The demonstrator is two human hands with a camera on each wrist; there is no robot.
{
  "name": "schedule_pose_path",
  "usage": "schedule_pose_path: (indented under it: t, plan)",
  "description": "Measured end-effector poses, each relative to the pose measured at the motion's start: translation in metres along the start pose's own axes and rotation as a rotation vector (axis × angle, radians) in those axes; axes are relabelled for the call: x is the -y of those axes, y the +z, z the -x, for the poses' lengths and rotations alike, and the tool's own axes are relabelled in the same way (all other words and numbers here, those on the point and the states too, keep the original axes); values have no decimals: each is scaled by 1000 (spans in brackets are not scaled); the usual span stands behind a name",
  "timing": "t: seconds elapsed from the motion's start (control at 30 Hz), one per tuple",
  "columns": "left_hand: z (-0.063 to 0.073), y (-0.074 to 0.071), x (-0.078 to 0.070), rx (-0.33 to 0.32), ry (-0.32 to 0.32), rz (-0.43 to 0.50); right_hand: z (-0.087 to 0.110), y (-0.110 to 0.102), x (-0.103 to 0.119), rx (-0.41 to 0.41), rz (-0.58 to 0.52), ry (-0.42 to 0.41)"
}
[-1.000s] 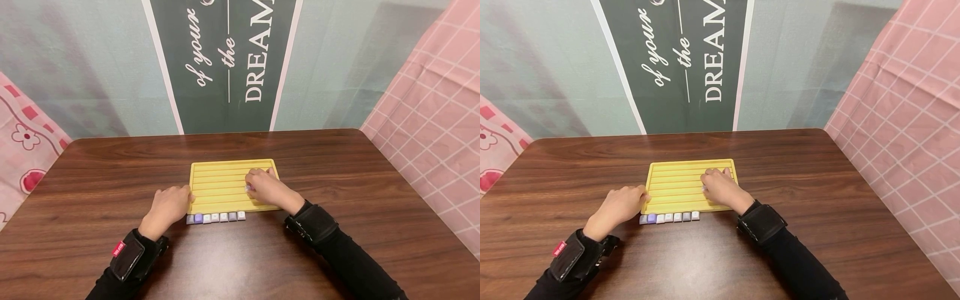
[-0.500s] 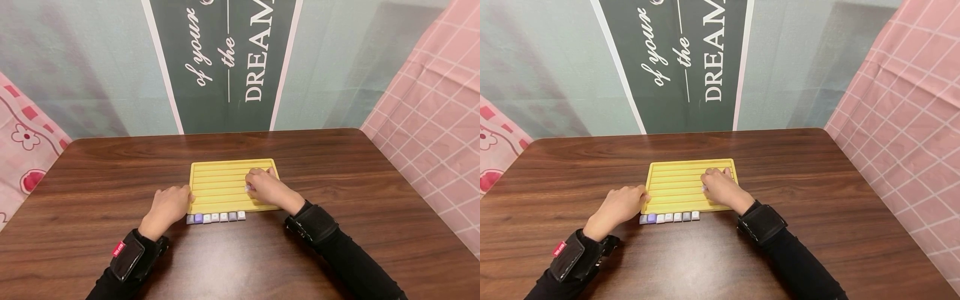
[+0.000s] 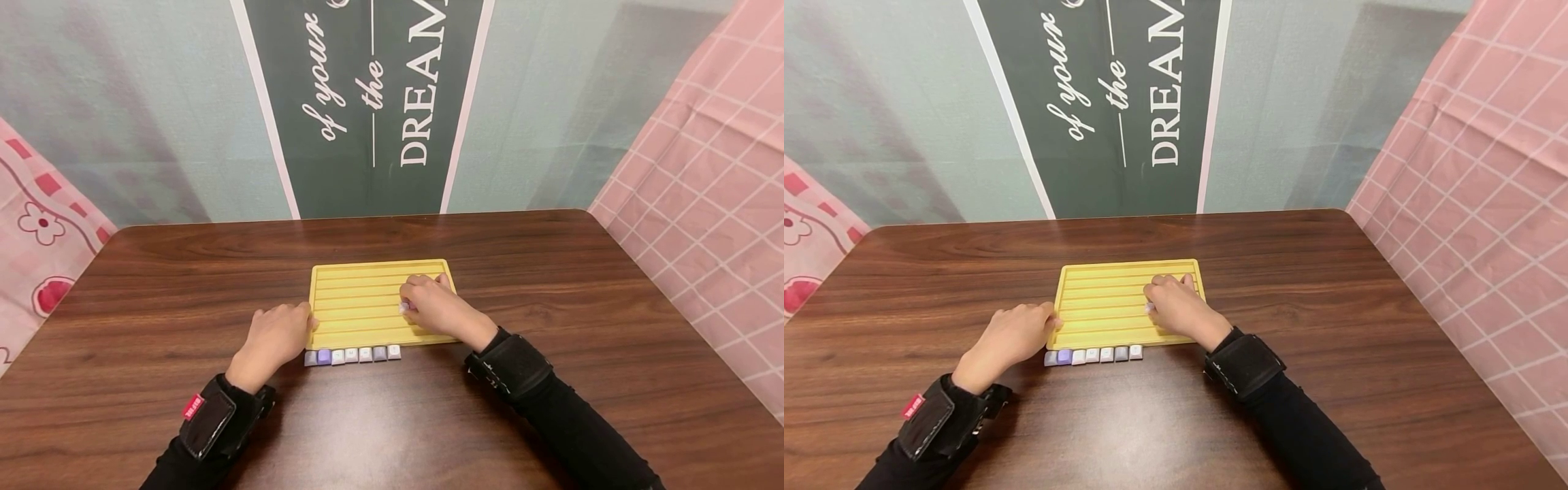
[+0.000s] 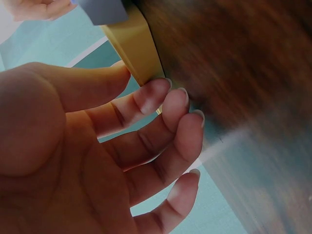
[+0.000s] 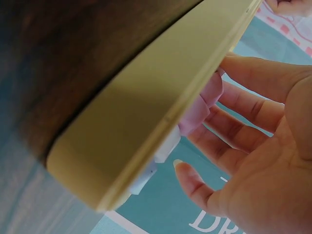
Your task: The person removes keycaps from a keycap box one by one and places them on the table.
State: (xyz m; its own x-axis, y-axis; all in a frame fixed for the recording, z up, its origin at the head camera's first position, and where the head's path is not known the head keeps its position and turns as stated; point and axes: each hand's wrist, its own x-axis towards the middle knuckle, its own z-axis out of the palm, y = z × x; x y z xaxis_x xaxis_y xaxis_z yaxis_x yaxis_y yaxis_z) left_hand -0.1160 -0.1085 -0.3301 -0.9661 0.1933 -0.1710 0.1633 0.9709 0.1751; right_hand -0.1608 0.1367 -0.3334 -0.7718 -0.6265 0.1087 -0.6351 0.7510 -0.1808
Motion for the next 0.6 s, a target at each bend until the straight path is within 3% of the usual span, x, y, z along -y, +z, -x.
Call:
schedule_pose_path:
  t: [0.6]
  plan:
    - [0, -1, 0, 6, -2, 1, 0, 0, 1, 0, 3, -2]
